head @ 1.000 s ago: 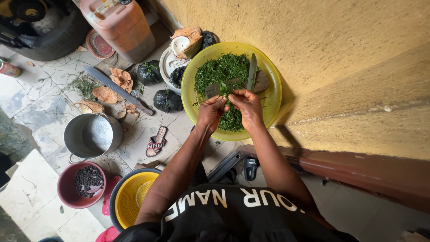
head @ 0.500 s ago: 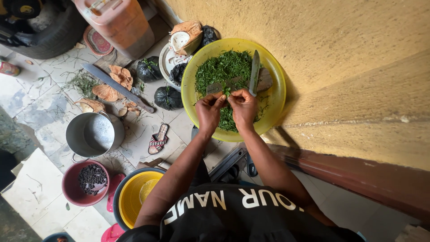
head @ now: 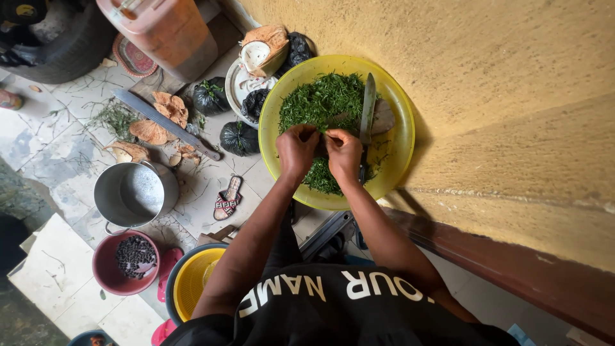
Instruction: Shred green leaves by hand and with a knife in a bowl.
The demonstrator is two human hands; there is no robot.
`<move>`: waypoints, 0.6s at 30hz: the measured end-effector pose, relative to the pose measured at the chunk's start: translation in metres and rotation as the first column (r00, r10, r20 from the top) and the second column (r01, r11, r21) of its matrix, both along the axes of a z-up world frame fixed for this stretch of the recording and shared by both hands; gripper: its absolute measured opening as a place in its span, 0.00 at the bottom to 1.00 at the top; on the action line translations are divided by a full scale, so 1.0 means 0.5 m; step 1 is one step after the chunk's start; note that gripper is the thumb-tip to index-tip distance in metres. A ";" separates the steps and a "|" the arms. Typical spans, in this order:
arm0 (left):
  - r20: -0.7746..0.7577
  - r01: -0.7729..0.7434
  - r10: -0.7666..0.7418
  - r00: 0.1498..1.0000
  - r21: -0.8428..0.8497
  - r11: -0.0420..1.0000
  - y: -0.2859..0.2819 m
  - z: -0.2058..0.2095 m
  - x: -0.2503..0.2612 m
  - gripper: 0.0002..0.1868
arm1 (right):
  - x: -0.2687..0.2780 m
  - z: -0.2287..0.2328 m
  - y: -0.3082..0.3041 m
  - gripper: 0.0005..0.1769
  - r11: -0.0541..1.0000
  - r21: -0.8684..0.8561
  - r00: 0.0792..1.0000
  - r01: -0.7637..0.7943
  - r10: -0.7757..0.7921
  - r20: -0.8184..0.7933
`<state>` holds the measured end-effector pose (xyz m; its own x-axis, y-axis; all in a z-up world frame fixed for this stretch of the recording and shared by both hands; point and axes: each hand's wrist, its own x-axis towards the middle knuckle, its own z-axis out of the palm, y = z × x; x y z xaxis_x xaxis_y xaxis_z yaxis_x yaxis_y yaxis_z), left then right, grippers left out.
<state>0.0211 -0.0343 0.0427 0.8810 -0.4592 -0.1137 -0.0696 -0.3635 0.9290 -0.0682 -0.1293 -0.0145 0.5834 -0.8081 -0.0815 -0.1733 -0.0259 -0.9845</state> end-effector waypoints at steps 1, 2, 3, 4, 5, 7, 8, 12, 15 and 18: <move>-0.002 0.004 -0.004 1.000 0.003 1.000 -0.004 -0.007 0.007 0.10 | 0.004 0.013 0.000 0.08 1.000 0.003 1.000 0.004 -0.004 -0.002; 0.039 0.017 -0.018 0.999 0.030 0.999 -0.009 -0.014 0.013 0.10 | 0.007 0.026 0.000 0.07 0.955 -0.297 0.996 0.002 -0.029 -0.087; 0.080 0.029 -0.033 0.996 0.057 0.998 -0.013 -0.021 0.020 0.11 | 0.011 0.039 0.000 0.06 0.823 -0.568 0.984 -0.029 -0.078 -0.163; 0.079 0.031 -0.036 0.996 0.058 0.998 -0.015 -0.024 0.022 0.11 | 0.016 0.048 -0.002 0.06 0.824 -0.566 0.983 -0.027 -0.080 -0.164; 0.180 0.052 -0.064 0.982 0.072 0.996 -0.016 -0.028 0.025 0.10 | 0.021 0.056 -0.003 0.07 0.764 -0.637 0.960 -0.102 -0.093 -0.264; 0.274 0.072 -0.095 0.957 0.089 0.993 -0.022 -0.036 0.029 0.09 | 0.025 0.062 -0.009 0.08 0.699 -0.691 0.924 -0.185 -0.116 -0.364; 0.341 0.062 -0.096 0.935 0.110 0.992 -0.026 -0.041 0.032 0.07 | 0.024 0.058 -0.013 0.07 0.719 -0.655 0.902 -0.234 -0.090 -0.421; 0.353 0.086 -0.134 0.926 0.147 0.985 -0.036 -0.042 0.046 0.07 | -0.002 0.026 -0.036 0.08 0.740 -0.618 0.905 -0.265 -0.029 -0.423; 0.328 0.111 -0.151 0.933 0.140 0.984 -0.035 -0.035 0.050 0.08 | -0.072 0.043 -0.047 0.16 0.779 -0.580 0.944 -0.237 0.043 -0.327; 0.482 0.173 -0.201 0.853 0.102 0.980 -0.024 -0.056 0.047 0.07 | -0.130 0.073 -0.045 0.19 0.697 -0.686 0.886 -0.211 -0.161 -0.436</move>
